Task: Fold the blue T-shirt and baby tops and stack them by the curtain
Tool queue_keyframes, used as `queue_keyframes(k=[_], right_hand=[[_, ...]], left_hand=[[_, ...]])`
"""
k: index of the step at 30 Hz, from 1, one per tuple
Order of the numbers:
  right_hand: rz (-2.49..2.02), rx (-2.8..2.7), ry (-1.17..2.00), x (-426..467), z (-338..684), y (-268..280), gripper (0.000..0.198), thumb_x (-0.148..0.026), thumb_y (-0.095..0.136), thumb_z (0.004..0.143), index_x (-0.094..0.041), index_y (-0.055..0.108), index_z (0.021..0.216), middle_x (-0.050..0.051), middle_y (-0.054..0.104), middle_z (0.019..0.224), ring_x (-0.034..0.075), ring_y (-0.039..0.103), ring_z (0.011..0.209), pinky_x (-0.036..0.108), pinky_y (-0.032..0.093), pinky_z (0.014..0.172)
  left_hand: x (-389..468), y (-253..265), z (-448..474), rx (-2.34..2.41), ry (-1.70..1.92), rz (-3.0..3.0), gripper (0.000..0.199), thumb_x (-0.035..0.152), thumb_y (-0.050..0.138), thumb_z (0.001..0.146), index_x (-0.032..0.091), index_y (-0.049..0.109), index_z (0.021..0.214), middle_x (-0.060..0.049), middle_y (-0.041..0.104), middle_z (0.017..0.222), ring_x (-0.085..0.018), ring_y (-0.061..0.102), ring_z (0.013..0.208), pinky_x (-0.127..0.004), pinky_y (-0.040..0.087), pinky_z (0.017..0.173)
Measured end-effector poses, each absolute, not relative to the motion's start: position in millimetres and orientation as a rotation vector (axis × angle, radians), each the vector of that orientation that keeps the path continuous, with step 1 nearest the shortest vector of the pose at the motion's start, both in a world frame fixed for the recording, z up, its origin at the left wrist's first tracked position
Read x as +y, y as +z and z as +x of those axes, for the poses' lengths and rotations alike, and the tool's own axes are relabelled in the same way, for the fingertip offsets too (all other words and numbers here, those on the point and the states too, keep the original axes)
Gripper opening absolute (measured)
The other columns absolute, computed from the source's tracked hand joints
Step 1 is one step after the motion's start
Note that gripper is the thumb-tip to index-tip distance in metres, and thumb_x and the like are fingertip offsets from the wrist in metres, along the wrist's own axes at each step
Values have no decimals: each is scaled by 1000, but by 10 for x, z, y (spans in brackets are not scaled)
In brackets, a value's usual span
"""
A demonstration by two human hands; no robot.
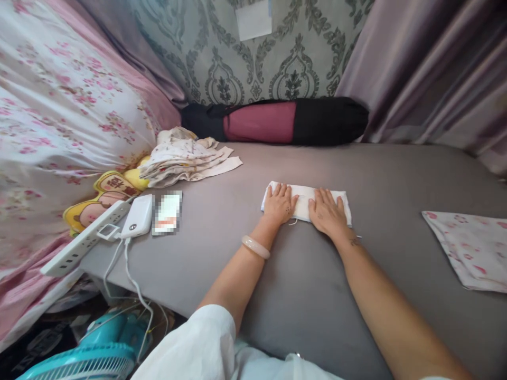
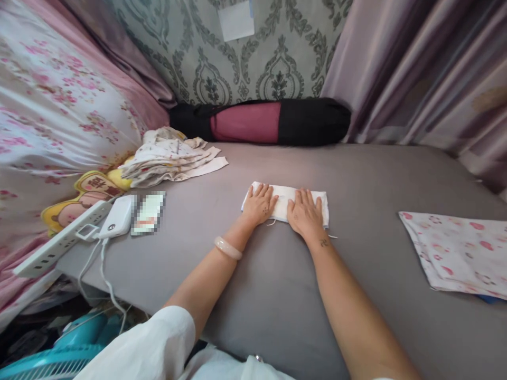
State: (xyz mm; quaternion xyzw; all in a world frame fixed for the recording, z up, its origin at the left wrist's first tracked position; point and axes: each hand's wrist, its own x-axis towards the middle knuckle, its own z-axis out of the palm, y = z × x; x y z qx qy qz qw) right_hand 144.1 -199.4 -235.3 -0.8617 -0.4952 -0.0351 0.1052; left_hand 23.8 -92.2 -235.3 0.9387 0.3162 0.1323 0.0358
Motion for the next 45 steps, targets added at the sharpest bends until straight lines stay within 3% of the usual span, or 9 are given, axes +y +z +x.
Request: queue_keyframes(k=[14, 23, 36, 40, 45], right_hand=[[-2577, -1379, -78, -2049, 1465, -2288, 58, -34, 19, 98, -4, 38, 144, 18, 35, 151, 29, 26, 142, 52, 16, 115], [-2659, -1320, -19, -2083, 1530, -2339, 61, -35, 17, 98, -1, 36, 144, 19, 32, 153, 30, 24, 143, 50, 19, 114], [-2749, -1129, 13, -2172, 1665, -2304, 62, -35, 18, 98, 1, 29, 147, 19, 25, 155, 29, 21, 144, 48, 17, 115], [-2775, -1125, 19, -2181, 1674, -2327, 62, -35, 20, 98, 2, 29, 147, 20, 26, 155, 29, 24, 142, 46, 19, 115], [-2789, -1120, 2, -2172, 1655, -2306, 61, -35, 20, 98, 0, 30, 147, 19, 27, 155, 29, 24, 142, 48, 18, 115]], left_hand=[[-888, -2342, 191, 1014, 513, 2860, 54, 42, 19, 99, 17, 46, 139, -12, 48, 145, -27, 34, 140, -53, 15, 117], [-796, -2356, 123, 1059, 314, 2807, 58, 43, 20, 98, 14, 38, 145, -16, 36, 152, -30, 29, 142, -58, 14, 117], [-718, -2306, 12, 1271, 418, 2700, 57, 40, 19, 98, 15, 37, 147, -9, 33, 154, -27, 18, 146, -54, 10, 118], [-701, -2330, 7, 1272, 301, 2616, 58, 39, 22, 98, 12, 35, 147, -11, 34, 153, -30, 19, 146, -57, 11, 117], [-672, -2395, 18, 1241, 415, 2530, 51, 35, 31, 96, 16, 42, 143, -12, 40, 150, -31, 22, 145, -59, 11, 116]])
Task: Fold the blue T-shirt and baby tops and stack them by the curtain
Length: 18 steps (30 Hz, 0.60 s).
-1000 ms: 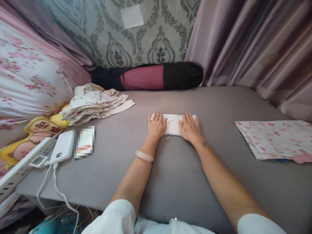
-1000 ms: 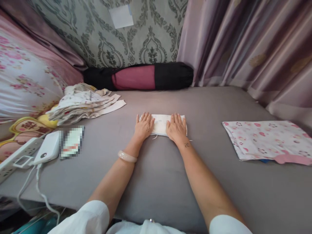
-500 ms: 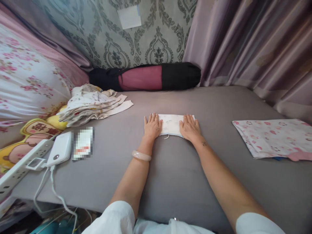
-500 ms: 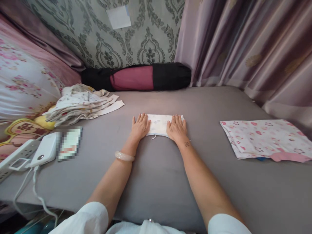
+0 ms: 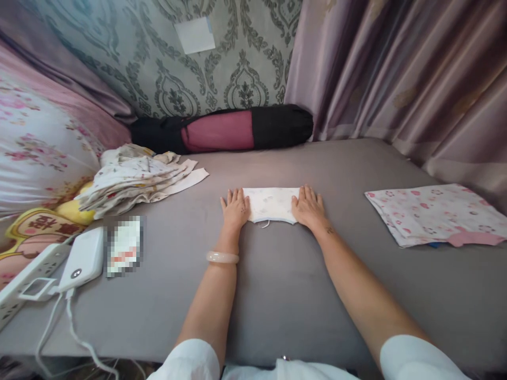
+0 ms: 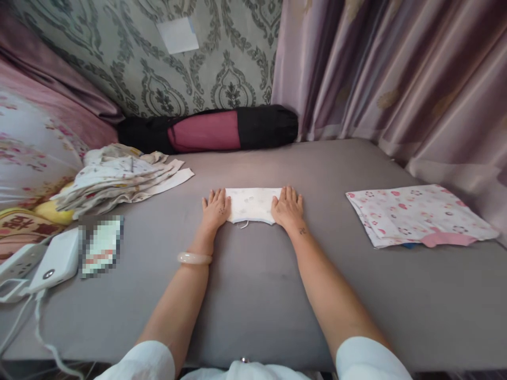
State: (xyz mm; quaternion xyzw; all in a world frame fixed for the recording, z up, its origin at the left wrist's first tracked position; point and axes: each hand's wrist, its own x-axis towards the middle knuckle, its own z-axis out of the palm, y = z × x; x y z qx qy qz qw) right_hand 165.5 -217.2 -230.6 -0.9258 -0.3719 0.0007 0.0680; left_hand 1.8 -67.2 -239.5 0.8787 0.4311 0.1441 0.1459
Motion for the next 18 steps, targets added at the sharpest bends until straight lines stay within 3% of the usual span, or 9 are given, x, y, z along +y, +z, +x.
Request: queue_keyframes(k=[3, 9, 14, 18], right_hand=[[-2746, -1167, -101, -2150, 1591, -2264, 59, -33, 21, 98, -1, 32, 146, 18, 28, 155, 27, 22, 143, 48, 13, 116], [-2710, -1240, -52, -2098, 1460, -2232, 62, -37, 20, 99, 0, 32, 146, 18, 29, 155, 27, 22, 144, 42, 15, 116], [-2745, -1226, 41, -2098, 1478, -2262, 64, -39, 19, 99, 1, 31, 147, 18, 28, 155, 28, 20, 144, 42, 16, 116], [-2748, -1226, 50, -2105, 1494, -2258, 64, -39, 19, 99, 1, 31, 147, 18, 28, 155, 27, 20, 144, 41, 17, 116]], left_hand=[[-602, -2441, 29, 1201, 658, 2368, 43, 28, 42, 92, 18, 51, 133, -14, 50, 143, -31, 33, 140, -58, 16, 115], [-405, -2499, 42, 1104, 1208, 1777, 27, 28, 52, 86, 17, 63, 107, -15, 68, 111, -25, 63, 106, -40, 47, 97], [-317, -2549, 52, 1141, 1292, 1530, 17, 28, 52, 83, 17, 62, 92, -8, 69, 87, -20, 66, 87, -35, 51, 85], [-275, -2578, 62, 1119, 1283, 1349, 13, 24, 50, 81, 16, 59, 86, -6, 68, 79, -17, 67, 78, -31, 52, 78]])
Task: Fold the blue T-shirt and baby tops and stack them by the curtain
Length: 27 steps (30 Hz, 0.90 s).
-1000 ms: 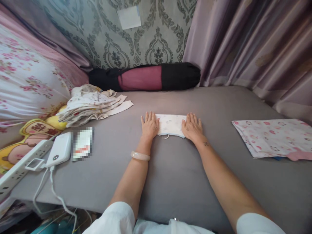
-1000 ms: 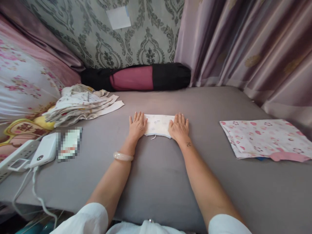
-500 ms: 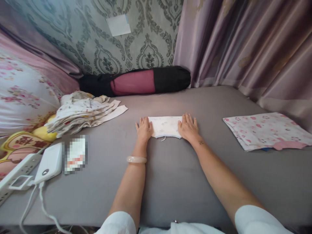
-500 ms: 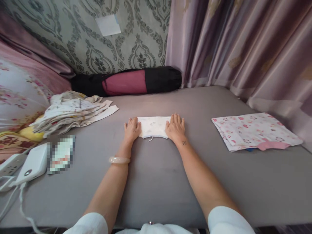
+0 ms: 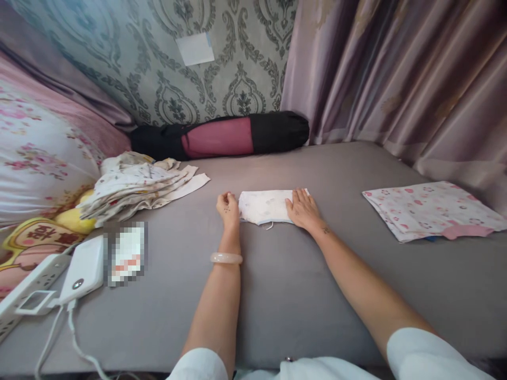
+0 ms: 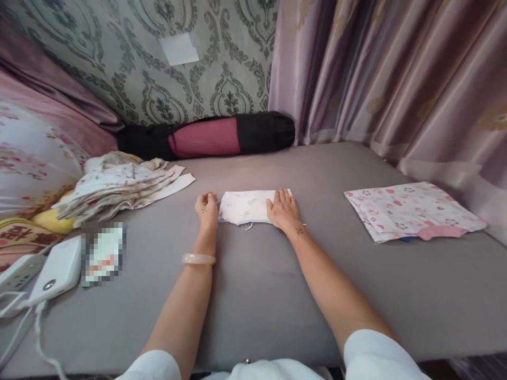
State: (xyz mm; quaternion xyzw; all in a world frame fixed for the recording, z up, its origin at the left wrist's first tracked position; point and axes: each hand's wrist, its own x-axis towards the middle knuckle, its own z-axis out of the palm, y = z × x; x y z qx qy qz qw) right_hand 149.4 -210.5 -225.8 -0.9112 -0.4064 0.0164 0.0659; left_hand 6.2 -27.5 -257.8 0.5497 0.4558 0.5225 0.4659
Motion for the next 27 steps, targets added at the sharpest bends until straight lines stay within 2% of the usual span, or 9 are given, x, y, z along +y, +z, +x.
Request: queue_keyframes(k=[7, 11, 17, 24, 27], right_hand=[[-2691, -1254, 44, -1958, 1328, -2133, 61, -37, 20, 99, 1, 33, 146, 18, 31, 153, 29, 22, 144, 47, 13, 117], [-2573, -1344, 89, -1781, 1141, -2093, 60, -37, 22, 99, -2, 31, 147, 17, 30, 155, 28, 23, 143, 44, 18, 116], [-2580, -1351, 8, -1704, 1016, -2211, 57, -39, 22, 99, -8, 37, 145, 17, 31, 154, 29, 24, 142, 52, 17, 114], [-2581, -1338, 21, -1679, 1024, -2195, 56, -36, 24, 98, -7, 40, 143, 19, 33, 152, 31, 27, 141, 55, 19, 112], [-2559, -1356, 11, -1603, 959, -2159, 54, -33, 27, 97, -5, 41, 142, 19, 32, 153, 31, 24, 142, 55, 14, 114]], left_hand=[[-293, -2517, 71, 1087, 1281, 1151, 12, 22, 48, 82, 16, 58, 85, -4, 66, 74, -15, 67, 71, -28, 52, 71], [-307, -2498, 62, 1081, 1268, 1125, 11, 22, 49, 82, 16, 58, 84, -2, 65, 72, -13, 65, 68, -26, 51, 69], [-314, -2496, 57, 1067, 1260, 1108, 11, 22, 48, 82, 16, 57, 83, -3, 65, 72, -13, 65, 67, -25, 51, 67], [-316, -2494, 56, 1082, 1253, 1118, 14, 24, 48, 82, 15, 58, 86, -3, 66, 74, -13, 65, 67, -25, 51, 67], [-314, -2487, 53, 1074, 1260, 1097, 14, 24, 48, 82, 15, 58, 85, -3, 66, 74, -13, 65, 67, -26, 51, 68]])
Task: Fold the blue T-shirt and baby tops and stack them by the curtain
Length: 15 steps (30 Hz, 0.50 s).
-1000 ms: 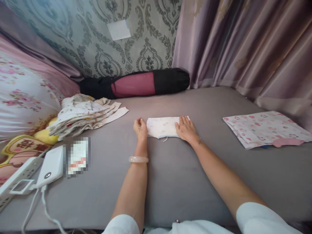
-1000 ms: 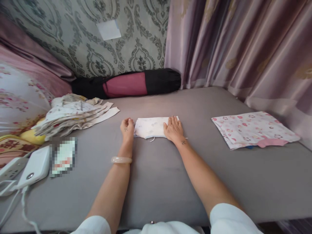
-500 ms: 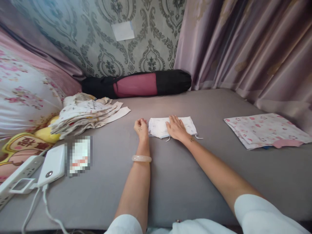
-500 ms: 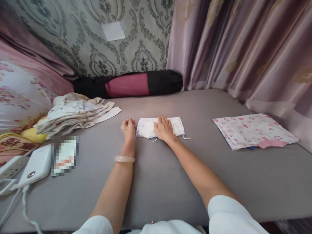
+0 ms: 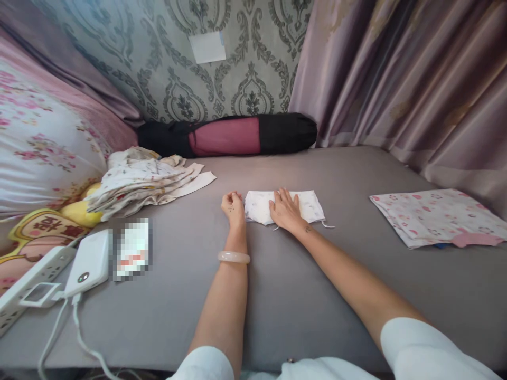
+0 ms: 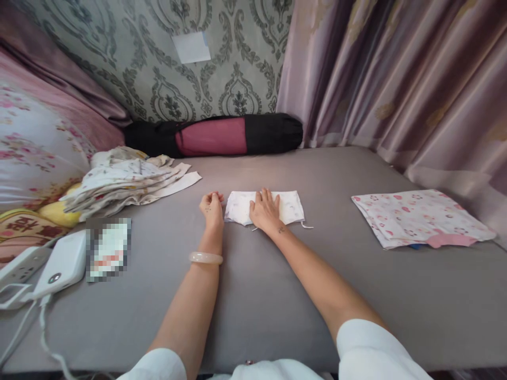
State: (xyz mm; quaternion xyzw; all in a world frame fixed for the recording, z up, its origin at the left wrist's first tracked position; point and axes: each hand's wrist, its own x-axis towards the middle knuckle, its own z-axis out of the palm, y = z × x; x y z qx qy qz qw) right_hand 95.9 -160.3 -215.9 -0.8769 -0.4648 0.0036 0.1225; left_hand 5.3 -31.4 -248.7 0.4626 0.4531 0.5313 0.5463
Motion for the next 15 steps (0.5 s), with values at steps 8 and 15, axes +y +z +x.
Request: queue_keyframes(k=[8, 15], right_hand=[[-2480, -1467, 25, -1419, 755, -2207, 58, -34, 26, 98, -1, 36, 144, 18, 33, 152, 27, 22, 144, 48, 7, 117], [-2499, -1479, 14, -1419, 771, -2256, 59, -35, 28, 98, -1, 35, 145, 19, 33, 152, 27, 23, 143, 48, 7, 117]], left_hand=[[-304, -2484, 47, 1082, 1266, 1069, 14, 23, 48, 82, 14, 59, 84, -4, 66, 72, -13, 64, 64, -27, 51, 68], [-315, -2467, 41, 1085, 1254, 1067, 14, 22, 48, 82, 14, 59, 86, -5, 67, 75, -13, 65, 66, -26, 52, 68]])
